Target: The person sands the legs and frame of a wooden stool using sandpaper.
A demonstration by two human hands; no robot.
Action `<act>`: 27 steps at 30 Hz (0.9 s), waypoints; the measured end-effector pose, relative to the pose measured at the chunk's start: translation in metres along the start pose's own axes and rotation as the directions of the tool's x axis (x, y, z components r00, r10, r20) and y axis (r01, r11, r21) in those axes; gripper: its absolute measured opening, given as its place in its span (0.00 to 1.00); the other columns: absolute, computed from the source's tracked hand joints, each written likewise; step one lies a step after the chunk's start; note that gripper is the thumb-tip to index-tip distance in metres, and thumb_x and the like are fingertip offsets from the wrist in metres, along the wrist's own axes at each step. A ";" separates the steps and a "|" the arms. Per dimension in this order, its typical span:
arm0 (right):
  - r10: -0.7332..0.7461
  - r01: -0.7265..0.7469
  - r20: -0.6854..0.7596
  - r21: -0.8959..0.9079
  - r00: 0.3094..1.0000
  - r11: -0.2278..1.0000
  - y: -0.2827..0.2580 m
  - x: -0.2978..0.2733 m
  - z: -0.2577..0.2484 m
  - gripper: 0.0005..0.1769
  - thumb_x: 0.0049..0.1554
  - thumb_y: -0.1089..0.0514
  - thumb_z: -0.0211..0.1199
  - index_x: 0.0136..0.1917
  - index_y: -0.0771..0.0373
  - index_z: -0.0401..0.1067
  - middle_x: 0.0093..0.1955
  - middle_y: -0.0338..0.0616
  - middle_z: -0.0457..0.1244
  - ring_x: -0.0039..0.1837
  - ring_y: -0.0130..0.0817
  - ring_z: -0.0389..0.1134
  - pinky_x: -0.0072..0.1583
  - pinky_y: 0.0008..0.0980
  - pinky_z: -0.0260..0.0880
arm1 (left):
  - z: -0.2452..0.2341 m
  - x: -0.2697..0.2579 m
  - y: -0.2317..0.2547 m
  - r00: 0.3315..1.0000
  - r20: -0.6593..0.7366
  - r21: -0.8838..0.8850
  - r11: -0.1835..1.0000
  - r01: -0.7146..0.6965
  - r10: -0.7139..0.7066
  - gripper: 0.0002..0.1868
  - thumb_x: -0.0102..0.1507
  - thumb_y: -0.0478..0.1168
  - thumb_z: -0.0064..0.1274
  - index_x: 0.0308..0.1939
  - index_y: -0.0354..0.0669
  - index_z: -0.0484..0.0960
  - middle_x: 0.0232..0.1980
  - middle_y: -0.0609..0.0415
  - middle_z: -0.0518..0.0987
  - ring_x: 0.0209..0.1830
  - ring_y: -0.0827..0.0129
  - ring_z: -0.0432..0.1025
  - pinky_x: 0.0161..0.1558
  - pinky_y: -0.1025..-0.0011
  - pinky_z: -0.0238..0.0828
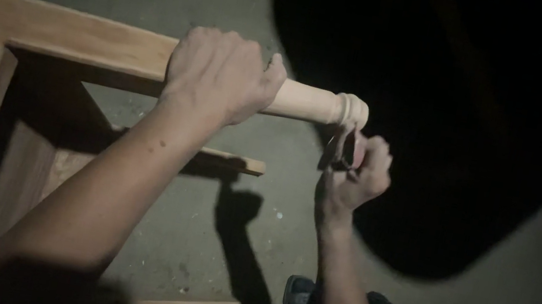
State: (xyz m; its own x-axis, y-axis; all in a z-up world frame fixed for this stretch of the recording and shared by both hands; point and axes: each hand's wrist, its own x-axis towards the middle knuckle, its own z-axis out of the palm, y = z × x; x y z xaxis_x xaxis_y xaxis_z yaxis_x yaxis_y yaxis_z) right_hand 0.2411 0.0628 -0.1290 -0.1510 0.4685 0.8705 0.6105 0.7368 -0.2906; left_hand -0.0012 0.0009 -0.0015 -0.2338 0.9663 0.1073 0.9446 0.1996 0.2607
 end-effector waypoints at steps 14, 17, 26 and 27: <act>-0.185 0.184 0.002 -0.087 0.983 0.979 -0.012 0.027 0.008 0.34 0.67 0.28 0.48 0.44 0.64 0.63 0.40 0.48 0.51 0.47 0.45 0.54 0.52 0.45 0.51 | 0.015 0.002 -0.007 0.997 -0.076 -0.016 1.000 -0.017 0.016 0.34 0.69 0.58 0.37 0.26 0.37 0.88 0.22 0.41 0.80 0.25 0.50 0.77 0.38 0.54 0.75; -0.274 0.277 0.040 -0.163 0.961 0.947 -0.002 0.038 0.005 0.35 0.68 0.27 0.42 0.47 0.61 0.65 0.40 0.46 0.51 0.46 0.43 0.54 0.51 0.44 0.51 | 0.007 0.005 -0.003 0.998 -0.061 0.013 1.000 -0.023 0.024 0.35 0.71 0.58 0.35 0.26 0.38 0.88 0.23 0.41 0.81 0.25 0.51 0.78 0.38 0.54 0.75; -0.295 0.359 0.234 -0.312 0.926 0.879 0.047 0.041 0.008 0.14 0.67 0.49 0.61 0.48 0.58 0.61 0.39 0.41 0.49 0.41 0.38 0.51 0.51 0.41 0.49 | 0.008 0.005 -0.007 0.998 -0.058 -0.018 0.999 -0.029 0.028 0.33 0.69 0.58 0.36 0.26 0.40 0.88 0.24 0.42 0.81 0.25 0.51 0.77 0.36 0.55 0.75; -0.285 0.362 0.257 -0.339 0.924 0.868 0.050 0.039 0.009 0.19 0.66 0.47 0.67 0.45 0.58 0.60 0.37 0.41 0.49 0.39 0.38 0.52 0.49 0.40 0.50 | 0.007 0.003 -0.005 0.999 -0.001 -0.012 0.999 -0.041 0.041 0.34 0.71 0.57 0.34 0.26 0.40 0.88 0.24 0.42 0.81 0.25 0.52 0.77 0.37 0.55 0.75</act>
State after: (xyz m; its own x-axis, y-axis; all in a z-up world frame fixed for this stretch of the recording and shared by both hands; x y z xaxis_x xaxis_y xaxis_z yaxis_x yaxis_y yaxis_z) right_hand 0.2588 0.1217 -0.1129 -0.5130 0.3483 0.7845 0.7392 0.6438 0.1976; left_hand -0.0055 0.0041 -0.0090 -0.1951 0.9735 0.1190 0.9505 0.1577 0.2677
